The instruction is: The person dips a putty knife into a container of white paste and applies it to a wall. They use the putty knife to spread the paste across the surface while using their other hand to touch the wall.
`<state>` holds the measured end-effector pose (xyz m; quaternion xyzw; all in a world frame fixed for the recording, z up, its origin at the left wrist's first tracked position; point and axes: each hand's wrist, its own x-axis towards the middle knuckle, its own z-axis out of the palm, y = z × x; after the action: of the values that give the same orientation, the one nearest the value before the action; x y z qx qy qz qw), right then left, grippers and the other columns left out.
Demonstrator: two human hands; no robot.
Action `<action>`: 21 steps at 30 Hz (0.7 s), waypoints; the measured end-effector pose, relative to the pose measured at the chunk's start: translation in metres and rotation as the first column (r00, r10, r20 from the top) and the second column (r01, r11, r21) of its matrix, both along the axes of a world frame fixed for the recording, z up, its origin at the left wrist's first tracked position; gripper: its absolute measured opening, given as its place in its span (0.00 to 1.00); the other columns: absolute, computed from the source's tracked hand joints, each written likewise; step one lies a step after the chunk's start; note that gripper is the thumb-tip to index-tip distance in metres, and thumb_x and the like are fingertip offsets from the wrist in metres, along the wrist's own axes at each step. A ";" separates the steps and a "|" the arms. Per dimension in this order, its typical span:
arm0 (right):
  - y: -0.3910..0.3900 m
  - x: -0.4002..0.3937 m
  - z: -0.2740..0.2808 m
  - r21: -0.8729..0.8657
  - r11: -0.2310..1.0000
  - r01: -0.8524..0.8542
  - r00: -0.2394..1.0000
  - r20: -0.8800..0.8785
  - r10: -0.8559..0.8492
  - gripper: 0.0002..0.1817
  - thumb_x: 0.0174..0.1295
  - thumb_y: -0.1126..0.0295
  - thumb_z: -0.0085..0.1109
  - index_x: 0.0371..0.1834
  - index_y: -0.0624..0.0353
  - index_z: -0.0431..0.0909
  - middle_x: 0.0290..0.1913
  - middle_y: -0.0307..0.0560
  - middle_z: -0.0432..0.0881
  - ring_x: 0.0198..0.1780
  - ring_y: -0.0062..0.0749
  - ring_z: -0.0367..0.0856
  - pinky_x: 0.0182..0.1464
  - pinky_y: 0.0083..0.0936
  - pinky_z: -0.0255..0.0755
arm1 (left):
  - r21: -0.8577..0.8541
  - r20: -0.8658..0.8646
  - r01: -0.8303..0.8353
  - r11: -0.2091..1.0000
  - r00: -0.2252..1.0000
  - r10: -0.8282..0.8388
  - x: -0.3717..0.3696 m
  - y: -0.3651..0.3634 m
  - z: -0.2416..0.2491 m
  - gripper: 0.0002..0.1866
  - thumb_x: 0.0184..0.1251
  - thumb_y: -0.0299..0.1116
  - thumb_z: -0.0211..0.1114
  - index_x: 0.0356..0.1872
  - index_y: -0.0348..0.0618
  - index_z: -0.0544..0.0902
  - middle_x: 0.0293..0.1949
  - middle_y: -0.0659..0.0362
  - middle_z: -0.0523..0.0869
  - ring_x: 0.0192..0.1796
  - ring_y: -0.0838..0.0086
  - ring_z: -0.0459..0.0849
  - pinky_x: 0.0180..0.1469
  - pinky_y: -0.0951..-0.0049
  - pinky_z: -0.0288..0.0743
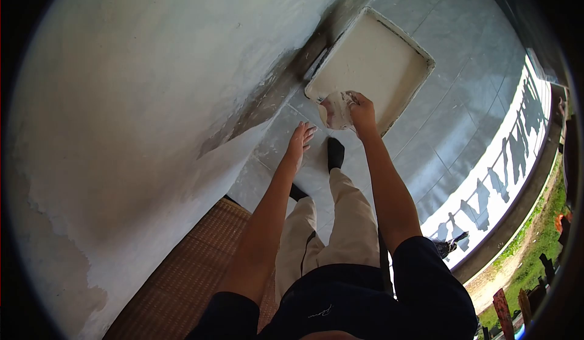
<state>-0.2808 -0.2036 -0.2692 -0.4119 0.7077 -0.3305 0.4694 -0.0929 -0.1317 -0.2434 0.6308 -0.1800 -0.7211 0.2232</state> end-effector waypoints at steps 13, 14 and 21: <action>0.030 0.095 0.115 0.126 0.988 -0.084 0.332 0.939 -0.092 0.16 0.63 0.77 0.50 0.54 0.61 0.72 0.47 0.46 0.82 0.46 0.36 0.83 0.50 0.37 0.76 | -0.173 -0.212 -0.407 0.897 0.905 0.369 0.095 0.020 0.119 0.38 0.69 0.65 0.36 0.67 0.44 0.67 0.62 0.59 0.75 0.64 0.67 0.68 0.66 0.60 0.52; 0.034 0.106 0.130 0.106 0.990 -0.095 0.324 0.943 -0.070 0.16 0.63 0.77 0.50 0.54 0.61 0.72 0.47 0.46 0.82 0.46 0.36 0.83 0.50 0.37 0.76 | -0.200 -0.229 -0.419 0.886 0.899 0.373 0.105 0.024 0.129 0.38 0.69 0.65 0.37 0.66 0.45 0.69 0.61 0.60 0.75 0.63 0.67 0.69 0.65 0.60 0.53; 0.065 0.159 0.205 -0.004 0.995 -0.101 0.159 0.987 0.020 0.16 0.62 0.80 0.49 0.54 0.64 0.68 0.50 0.52 0.79 0.50 0.41 0.81 0.49 0.39 0.77 | -0.347 -0.238 -0.427 0.835 0.901 0.362 0.156 0.061 0.199 0.37 0.70 0.63 0.38 0.67 0.44 0.68 0.62 0.59 0.74 0.62 0.66 0.70 0.64 0.61 0.56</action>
<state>-0.1219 -0.1385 -0.0639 -0.1129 0.2285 -0.4772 0.8410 0.0627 -0.0703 -0.0448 0.5361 -0.1672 -0.6573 0.5026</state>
